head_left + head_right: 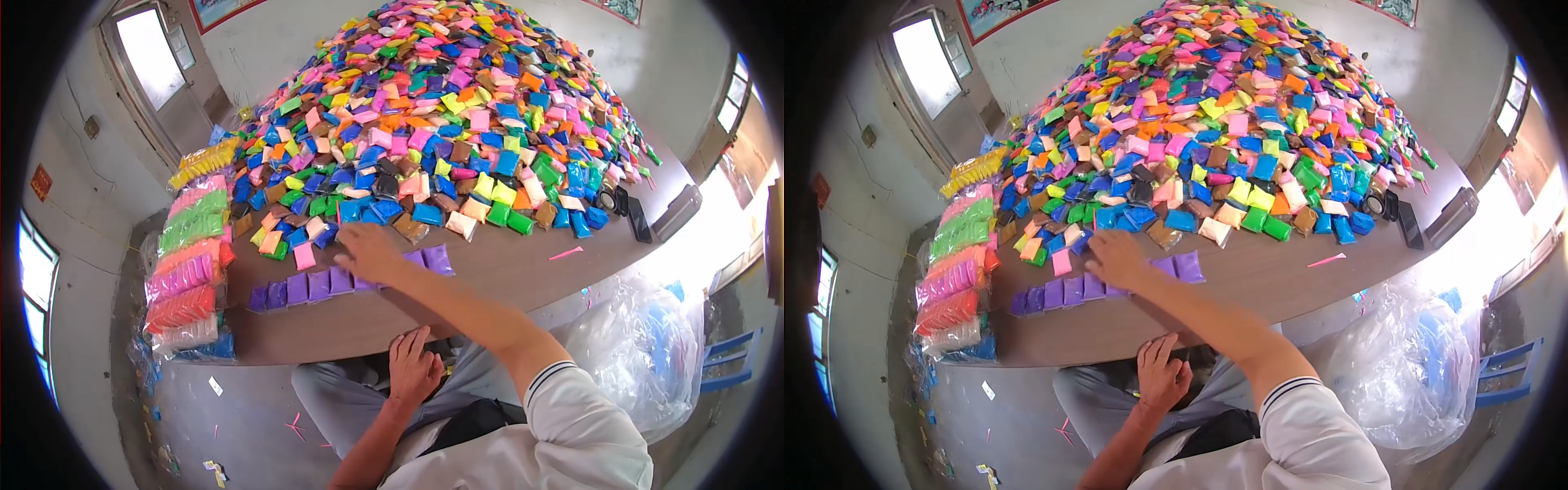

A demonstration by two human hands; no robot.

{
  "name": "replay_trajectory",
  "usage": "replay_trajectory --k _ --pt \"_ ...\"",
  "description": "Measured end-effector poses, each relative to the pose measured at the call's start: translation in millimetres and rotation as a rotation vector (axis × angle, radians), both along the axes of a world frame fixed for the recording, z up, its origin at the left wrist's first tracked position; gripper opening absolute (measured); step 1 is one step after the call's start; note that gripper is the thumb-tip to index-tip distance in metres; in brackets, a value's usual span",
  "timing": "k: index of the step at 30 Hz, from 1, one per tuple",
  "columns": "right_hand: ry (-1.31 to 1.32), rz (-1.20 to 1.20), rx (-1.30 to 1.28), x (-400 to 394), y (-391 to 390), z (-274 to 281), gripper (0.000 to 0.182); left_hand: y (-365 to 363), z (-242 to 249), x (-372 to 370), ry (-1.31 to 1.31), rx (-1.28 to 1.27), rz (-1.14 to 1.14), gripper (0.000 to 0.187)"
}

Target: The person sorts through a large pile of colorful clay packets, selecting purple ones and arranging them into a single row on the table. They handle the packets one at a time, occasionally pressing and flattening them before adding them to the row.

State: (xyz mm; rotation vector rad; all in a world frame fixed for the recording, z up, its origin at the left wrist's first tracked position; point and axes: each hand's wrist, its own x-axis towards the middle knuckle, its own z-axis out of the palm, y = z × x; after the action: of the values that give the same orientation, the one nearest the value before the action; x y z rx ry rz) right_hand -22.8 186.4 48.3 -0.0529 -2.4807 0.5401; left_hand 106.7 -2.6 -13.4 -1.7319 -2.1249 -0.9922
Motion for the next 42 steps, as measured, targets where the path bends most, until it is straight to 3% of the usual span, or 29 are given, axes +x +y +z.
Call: replay_trajectory --k 6,10,13,17,19,29,33,36,37,42 --pt "0.205 -0.249 -0.01 10.5 97.5 8.0 0.018 -6.6 25.3 -28.5 -0.128 -0.1 -0.102 0.022" --pt "0.181 -0.35 -0.11 13.8 146.1 16.9 0.014 -14.7 33.0 -85.0 -0.262 -0.043 0.024 0.022" --pt "0.146 -0.375 -0.132 12.4 176.6 26.6 0.016 -24.4 24.9 -126.4 -0.807 0.064 0.236 0.021" --pt "0.122 -0.433 -0.098 -5.6 208.9 29.0 0.019 -12.9 24.7 -117.9 -0.112 0.037 0.257 0.016" --pt "0.066 -0.45 -0.103 -15.2 222.0 35.8 0.02 -9.0 32.4 -109.6 -0.057 0.006 0.281 0.014" --pt "0.123 -0.361 0.174 -106.3 275.8 24.6 0.022 -4.5 33.4 -109.2 -0.034 -0.09 0.367 0.017" --pt "0.072 -0.378 0.172 -135.9 279.7 32.6 0.043 -1.6 36.1 -108.6 -0.031 -0.112 0.378 0.017" --pt "-0.115 -0.399 0.097 -146.6 292.7 41.6 0.045 1.4 38.2 -108.7 -0.029 -0.126 0.38 0.021" --pt "0.029 -0.409 0.076 -154.1 300.0 32.6 0.031 1.7 39.9 -108.6 -0.033 -0.141 0.379 0.021" --pt "-0.081 -0.52 0.055 -167.1 313.8 33.5 0.045 2.0 39.8 -109.9 -0.026 -0.193 0.378 0.021"
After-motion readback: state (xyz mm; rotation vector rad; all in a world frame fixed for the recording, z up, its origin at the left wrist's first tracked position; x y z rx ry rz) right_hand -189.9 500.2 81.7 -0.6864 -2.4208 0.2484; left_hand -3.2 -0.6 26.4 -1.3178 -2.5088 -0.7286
